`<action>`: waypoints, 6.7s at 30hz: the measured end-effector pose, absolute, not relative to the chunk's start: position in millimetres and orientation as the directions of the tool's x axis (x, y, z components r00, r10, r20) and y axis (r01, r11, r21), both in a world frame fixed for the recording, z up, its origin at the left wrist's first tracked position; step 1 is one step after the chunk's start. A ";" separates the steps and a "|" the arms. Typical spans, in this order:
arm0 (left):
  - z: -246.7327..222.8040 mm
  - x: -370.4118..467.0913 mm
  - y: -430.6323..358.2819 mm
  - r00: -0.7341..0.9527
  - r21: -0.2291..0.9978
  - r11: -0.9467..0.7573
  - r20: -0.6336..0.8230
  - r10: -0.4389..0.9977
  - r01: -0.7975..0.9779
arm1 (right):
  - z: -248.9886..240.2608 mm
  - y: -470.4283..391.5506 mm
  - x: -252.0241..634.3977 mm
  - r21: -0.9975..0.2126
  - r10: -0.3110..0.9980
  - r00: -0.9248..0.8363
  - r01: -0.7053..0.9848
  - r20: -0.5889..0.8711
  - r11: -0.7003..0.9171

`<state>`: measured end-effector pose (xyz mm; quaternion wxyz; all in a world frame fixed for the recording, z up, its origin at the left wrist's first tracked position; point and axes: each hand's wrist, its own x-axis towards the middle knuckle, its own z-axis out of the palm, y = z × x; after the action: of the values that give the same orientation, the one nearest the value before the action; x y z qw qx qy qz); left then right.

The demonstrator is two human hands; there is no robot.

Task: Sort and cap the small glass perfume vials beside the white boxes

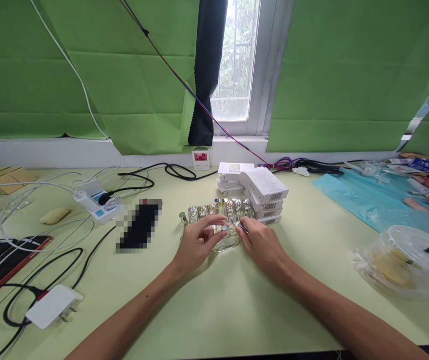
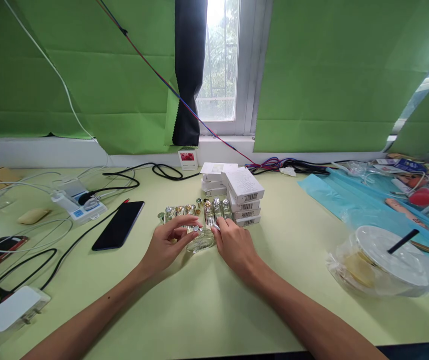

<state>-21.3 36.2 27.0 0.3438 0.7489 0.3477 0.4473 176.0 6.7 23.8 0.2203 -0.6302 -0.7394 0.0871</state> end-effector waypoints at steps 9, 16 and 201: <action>24.9 -20.4 35.7 0.345 0.795 -0.565 0.479 0.808 0.221 | 27.4 6.2 175.1 -0.408 0.975 -0.105 0.895 0.198 0.179; 19.8 -19.6 36.5 0.311 0.815 -0.537 0.464 0.829 0.217 | 25.8 6.4 175.8 -0.410 0.971 -0.111 0.892 0.210 0.190; 24.7 -26.3 31.9 0.550 0.490 -0.629 0.315 0.773 0.604 | 15.4 14.5 167.8 -0.361 0.485 -0.138 0.501 0.864 0.786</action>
<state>-26.3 31.9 24.7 0.1643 0.8649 0.3980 0.2578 167.8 14.5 15.4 0.5693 -0.3268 -0.7544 -0.0073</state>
